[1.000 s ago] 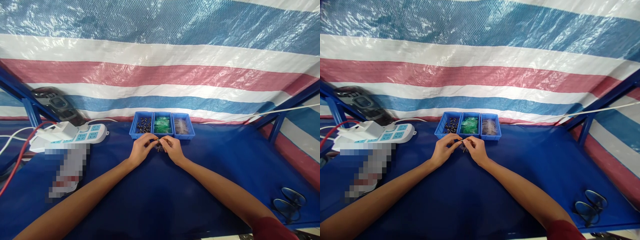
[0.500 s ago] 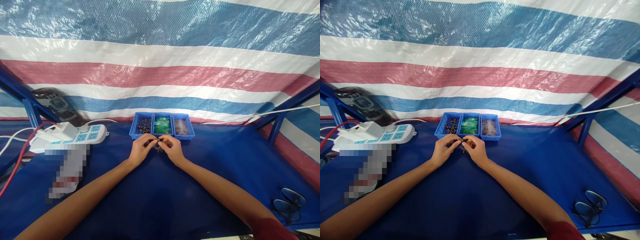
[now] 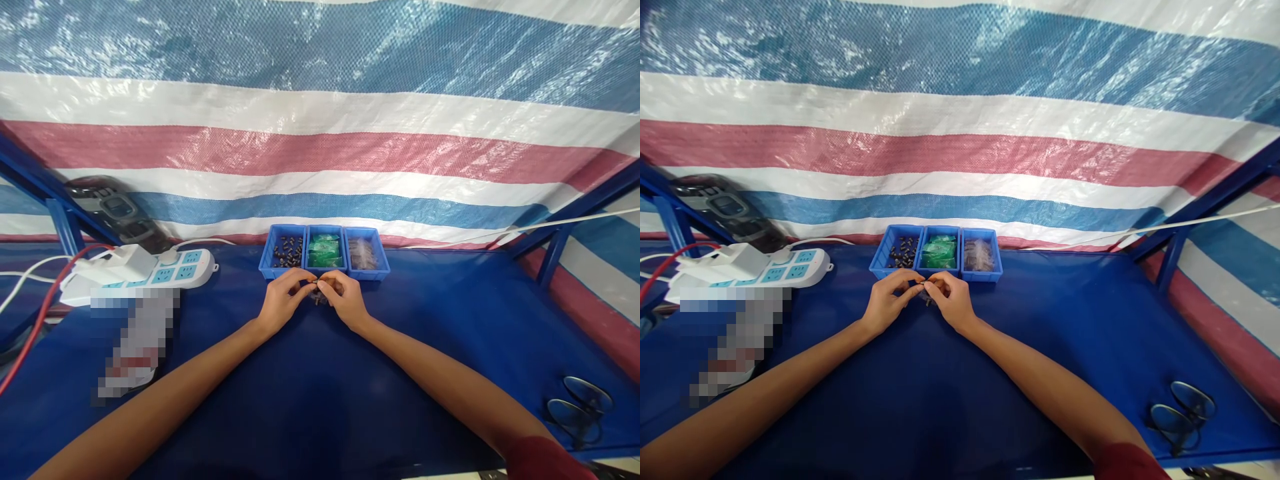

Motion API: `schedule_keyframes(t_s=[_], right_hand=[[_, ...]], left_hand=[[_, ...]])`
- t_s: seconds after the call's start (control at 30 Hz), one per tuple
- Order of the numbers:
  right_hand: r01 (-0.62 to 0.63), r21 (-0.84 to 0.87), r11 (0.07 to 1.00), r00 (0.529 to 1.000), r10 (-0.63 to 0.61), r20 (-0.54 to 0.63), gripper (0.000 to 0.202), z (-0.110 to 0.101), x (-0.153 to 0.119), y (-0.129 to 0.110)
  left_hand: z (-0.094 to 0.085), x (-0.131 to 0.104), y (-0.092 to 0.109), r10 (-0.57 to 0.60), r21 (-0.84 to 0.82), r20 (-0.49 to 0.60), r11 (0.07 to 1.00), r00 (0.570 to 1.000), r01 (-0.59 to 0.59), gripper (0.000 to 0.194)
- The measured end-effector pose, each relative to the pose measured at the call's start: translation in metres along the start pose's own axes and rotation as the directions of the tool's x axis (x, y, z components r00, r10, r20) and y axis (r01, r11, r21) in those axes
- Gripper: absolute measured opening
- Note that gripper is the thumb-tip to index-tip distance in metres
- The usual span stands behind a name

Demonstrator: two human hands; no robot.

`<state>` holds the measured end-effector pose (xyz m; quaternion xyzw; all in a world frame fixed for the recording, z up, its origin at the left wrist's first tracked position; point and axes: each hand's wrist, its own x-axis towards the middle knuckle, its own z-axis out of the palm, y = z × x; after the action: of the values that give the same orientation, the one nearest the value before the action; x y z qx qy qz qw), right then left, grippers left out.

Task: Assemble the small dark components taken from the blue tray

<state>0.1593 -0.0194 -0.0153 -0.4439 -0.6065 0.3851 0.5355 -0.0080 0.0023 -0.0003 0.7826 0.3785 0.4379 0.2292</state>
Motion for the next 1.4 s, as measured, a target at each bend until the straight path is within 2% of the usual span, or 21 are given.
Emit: schedule_keyframes(t_s=[0.13,0.3,0.47,0.9,1.17,1.4], right_hand=[[-0.009,-0.007,1.000,1.000,0.009,0.002,0.026,-0.0002,-0.0009,-0.0010],[0.035,-0.009,0.999,0.999,-0.035,-0.010,0.022,-0.0009,-0.0017,-0.0040],[0.058,-0.040,0.998,0.998,-0.058,0.005,0.019,0.0000,-0.0008,-0.0022],[-0.015,-0.008,1.000,1.000,0.015,0.010,0.028,0.0007,0.0006,0.0002],[0.006,-0.017,1.000,0.999,-0.007,-0.050,0.022,0.0004,-0.0014,-0.0022],[0.013,-0.024,1.000,0.999,-0.015,-0.051,0.020,0.0006,-0.0011,-0.0010]], left_hand=[[-0.0008,0.0005,0.0024,-0.003,0.005,0.009,1.000,1.000,0.003,0.017],[-0.0013,0.0015,0.0039,-0.077,-0.019,-0.016,0.997,0.997,0.077,0.021],[-0.0007,0.0016,0.0012,-0.096,-0.030,0.005,0.995,0.995,0.096,0.021],[-0.0011,0.0007,0.0013,-0.034,0.001,0.008,0.999,0.999,0.034,0.019],[-0.0030,-0.0021,0.0064,-0.141,-0.002,0.001,0.990,0.990,0.141,0.023],[-0.0031,-0.0015,0.0039,-0.051,0.010,-0.023,0.999,0.998,0.051,0.019]])
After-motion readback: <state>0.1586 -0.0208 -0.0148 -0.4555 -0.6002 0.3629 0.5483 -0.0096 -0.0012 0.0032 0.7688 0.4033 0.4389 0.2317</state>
